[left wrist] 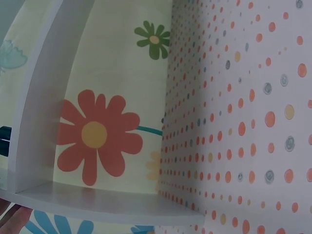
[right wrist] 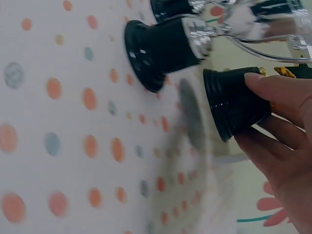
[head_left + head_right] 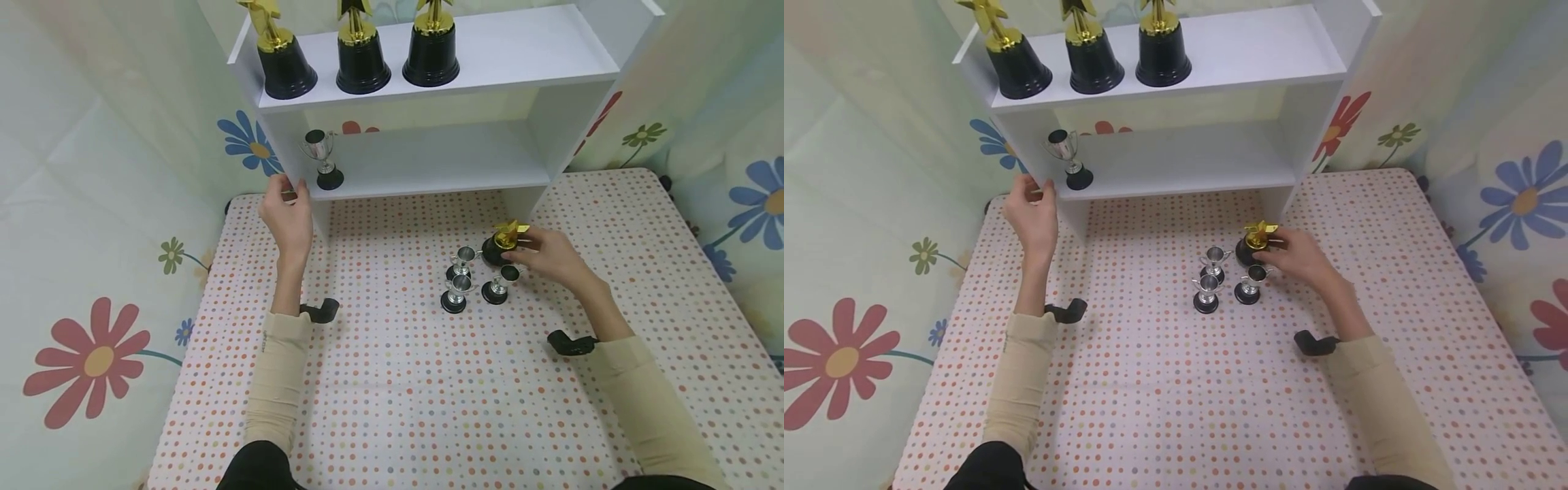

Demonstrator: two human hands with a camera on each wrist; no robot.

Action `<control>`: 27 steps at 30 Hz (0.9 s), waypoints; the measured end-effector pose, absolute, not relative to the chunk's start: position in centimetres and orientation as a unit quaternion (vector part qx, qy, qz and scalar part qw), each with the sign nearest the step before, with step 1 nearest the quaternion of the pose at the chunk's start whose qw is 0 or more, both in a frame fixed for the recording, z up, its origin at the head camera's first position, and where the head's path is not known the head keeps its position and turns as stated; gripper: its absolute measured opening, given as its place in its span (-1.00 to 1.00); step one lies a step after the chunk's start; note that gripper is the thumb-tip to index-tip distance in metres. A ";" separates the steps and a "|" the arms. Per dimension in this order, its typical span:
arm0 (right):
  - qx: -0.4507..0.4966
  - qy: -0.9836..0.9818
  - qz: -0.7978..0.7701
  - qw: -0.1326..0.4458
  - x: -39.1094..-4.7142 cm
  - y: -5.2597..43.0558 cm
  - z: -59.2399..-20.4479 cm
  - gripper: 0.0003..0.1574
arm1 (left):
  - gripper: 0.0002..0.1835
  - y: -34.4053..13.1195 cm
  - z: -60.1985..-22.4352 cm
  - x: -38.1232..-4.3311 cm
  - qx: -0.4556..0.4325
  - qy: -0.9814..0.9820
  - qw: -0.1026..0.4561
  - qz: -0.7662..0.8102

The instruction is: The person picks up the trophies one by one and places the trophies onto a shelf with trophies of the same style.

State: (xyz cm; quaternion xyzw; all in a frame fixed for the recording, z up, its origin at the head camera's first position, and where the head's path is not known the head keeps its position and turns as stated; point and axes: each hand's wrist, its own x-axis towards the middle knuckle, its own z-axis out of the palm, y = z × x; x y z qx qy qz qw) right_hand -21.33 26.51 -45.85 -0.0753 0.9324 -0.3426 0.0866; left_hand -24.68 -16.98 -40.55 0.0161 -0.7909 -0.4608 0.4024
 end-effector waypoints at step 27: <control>-0.142 0.940 -0.310 -0.031 -18.7 27.0 -41.3 -0.44 | -0.82 -17.1 -40.7 -24.5 0.017 -0.794 0.398 -0.460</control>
